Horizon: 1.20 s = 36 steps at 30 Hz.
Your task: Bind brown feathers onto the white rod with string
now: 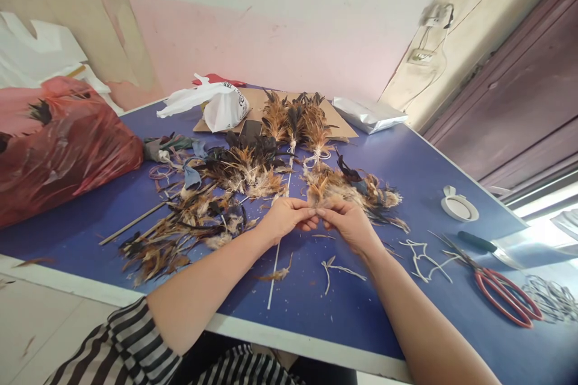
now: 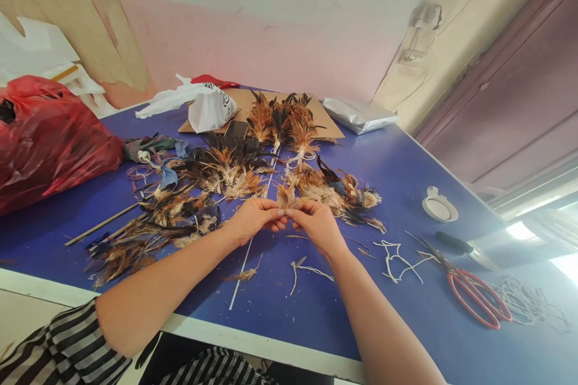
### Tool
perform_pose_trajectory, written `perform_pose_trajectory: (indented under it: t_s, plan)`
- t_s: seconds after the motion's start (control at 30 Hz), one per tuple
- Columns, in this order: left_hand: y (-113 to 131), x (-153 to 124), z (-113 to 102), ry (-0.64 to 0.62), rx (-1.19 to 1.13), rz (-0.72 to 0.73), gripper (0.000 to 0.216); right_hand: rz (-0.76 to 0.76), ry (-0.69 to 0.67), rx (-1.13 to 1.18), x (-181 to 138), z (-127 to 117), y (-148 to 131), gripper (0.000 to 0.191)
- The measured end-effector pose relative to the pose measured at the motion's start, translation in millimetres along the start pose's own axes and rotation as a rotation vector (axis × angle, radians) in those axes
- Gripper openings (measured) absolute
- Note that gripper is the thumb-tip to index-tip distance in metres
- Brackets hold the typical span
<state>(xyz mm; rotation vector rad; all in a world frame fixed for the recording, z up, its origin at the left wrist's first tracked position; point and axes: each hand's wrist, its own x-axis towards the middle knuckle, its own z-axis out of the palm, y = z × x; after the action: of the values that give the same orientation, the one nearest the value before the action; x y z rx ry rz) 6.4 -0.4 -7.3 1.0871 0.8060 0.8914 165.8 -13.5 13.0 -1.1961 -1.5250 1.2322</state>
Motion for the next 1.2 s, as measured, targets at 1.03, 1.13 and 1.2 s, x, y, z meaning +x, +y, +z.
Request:
perform_pose_trajectory:
  t_s: [1.03, 1.13, 1.2]
  plan:
    - [-3, 0, -8, -0.071, 0.301, -0.008, 0.026, 0.014, 0.019, -0.101, 1, 0, 3, 0.018]
    - [-7, 1, -7, -0.053, 0.336, 0.044, 0.024, 0.010, 0.035, -0.132, 1, 4, 3, 0.018]
    - [-9, 1, -6, -0.046, 0.337, 0.059, 0.022, 0.012, 0.053, -0.148, 1, 6, 5, 0.019]
